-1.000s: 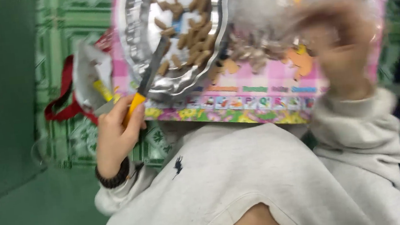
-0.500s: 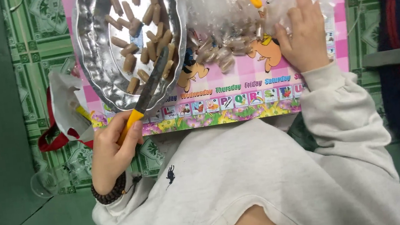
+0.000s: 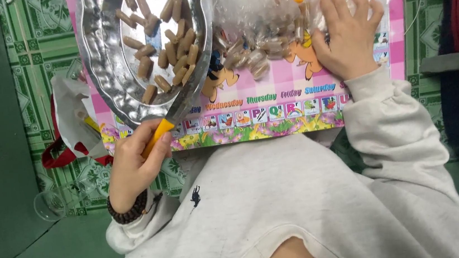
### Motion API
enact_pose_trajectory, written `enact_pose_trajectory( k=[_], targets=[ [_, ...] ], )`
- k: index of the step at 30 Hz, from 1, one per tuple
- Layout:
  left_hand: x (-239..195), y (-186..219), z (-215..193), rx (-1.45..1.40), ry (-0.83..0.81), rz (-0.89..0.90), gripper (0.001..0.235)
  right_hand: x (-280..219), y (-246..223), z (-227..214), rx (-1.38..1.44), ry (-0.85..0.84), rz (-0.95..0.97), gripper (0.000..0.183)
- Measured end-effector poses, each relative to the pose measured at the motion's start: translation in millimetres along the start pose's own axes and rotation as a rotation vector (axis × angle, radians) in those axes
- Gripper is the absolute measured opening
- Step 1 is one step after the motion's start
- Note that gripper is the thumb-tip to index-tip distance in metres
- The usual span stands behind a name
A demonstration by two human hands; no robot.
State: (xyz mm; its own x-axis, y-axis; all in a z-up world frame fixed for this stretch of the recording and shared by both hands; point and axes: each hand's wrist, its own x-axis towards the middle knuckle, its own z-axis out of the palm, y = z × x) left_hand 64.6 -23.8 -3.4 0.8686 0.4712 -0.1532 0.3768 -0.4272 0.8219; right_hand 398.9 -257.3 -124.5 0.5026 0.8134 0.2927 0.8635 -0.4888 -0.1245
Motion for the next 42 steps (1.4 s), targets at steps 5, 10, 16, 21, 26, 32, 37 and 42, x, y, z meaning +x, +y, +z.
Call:
enact_pose_trajectory(
  k=[5,10,16,21,26,32,37,42],
  targets=[
    [0.7,4.2,0.3,0.003,-0.032,0.044,0.018,0.0,-3.4,-2.7,0.232,-0.051,0.109,0.064],
    [-0.9,4.8,-2.0,-0.01,-0.019,0.042,0.021,-8.8,20.2,25.2,0.233,0.147,0.068,0.041],
    [-1.2,9.6,-2.0,-0.026,-0.027,0.073,0.02,-7.8,5.9,2.3,0.157,0.404,-0.001,0.026],
    [1.4,2.2,0.2,-0.075,0.012,0.188,0.016,-34.5,-8.6,42.2,-0.12,0.478,-0.317,0.035],
    [4.6,1.8,7.1,-0.13,0.043,0.207,0.016,8.0,-74.6,5.5,0.244,0.301,-0.558,0.017],
    [28.4,-1.7,36.2,-0.278,0.038,0.291,0.014,11.6,-82.5,-13.3,0.504,0.351,-0.57,0.013],
    [64.4,11.1,75.0,-0.299,0.012,0.417,0.021,12.5,-101.0,-22.6,0.782,0.395,-0.572,0.007],
    [87.2,15.2,86.0,-0.518,0.047,0.388,0.024,26.3,-103.0,-15.5,1.026,0.353,-0.506,0.003]
  ],
)
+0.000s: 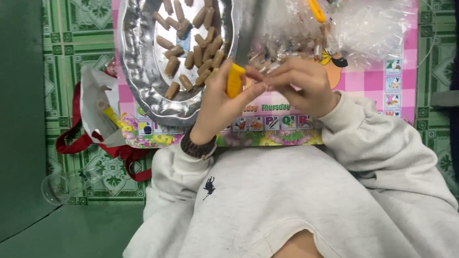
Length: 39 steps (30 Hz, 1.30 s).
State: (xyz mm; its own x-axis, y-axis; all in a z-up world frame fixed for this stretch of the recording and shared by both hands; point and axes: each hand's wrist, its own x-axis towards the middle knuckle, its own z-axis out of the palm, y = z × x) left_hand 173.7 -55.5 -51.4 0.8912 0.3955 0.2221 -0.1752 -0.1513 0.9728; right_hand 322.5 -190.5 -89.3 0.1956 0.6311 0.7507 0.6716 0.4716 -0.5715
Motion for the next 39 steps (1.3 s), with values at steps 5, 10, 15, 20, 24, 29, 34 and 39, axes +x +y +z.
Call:
enact_pose_trajectory(
  k=[5,10,15,20,24,29,34,39],
  targets=[
    [5.5,-8.0,2.1,-0.197,0.037,-0.166,0.025,-3.3,21.0,-3.9,-0.017,0.091,-0.033,0.006],
    [8.5,-37.9,5.0,-0.229,-0.008,-0.181,0.026,3.7,11.6,-8.2,0.083,0.026,-0.065,0.006],
    [10.2,-42.6,10.5,-0.302,-0.034,-0.123,0.026,9.1,5.7,-8.3,0.107,0.007,-0.098,0.007],
    [12.3,-49.5,11.2,-0.238,0.092,-0.027,0.017,2.8,6.1,-6.9,0.06,0.012,-0.079,0.004],
    [11.0,-46.5,18.4,-0.237,0.227,0.048,0.014,-12.0,19.1,-8.4,0.19,0.036,0.056,0.005],
    [8.8,-52.5,8.7,-0.341,0.364,0.199,0.019,-19.7,26.3,-14.1,0.263,0.005,0.426,0.007],
    [8.4,-57.4,11.6,-0.328,0.328,0.204,0.02,-29.9,36.4,-10.0,0.598,0.101,0.711,0.022],
    [9.3,-62.6,12.1,-0.285,0.358,0.218,0.022,-20.5,30.6,-3.2,1.027,0.125,0.815,0.037]
  ],
)
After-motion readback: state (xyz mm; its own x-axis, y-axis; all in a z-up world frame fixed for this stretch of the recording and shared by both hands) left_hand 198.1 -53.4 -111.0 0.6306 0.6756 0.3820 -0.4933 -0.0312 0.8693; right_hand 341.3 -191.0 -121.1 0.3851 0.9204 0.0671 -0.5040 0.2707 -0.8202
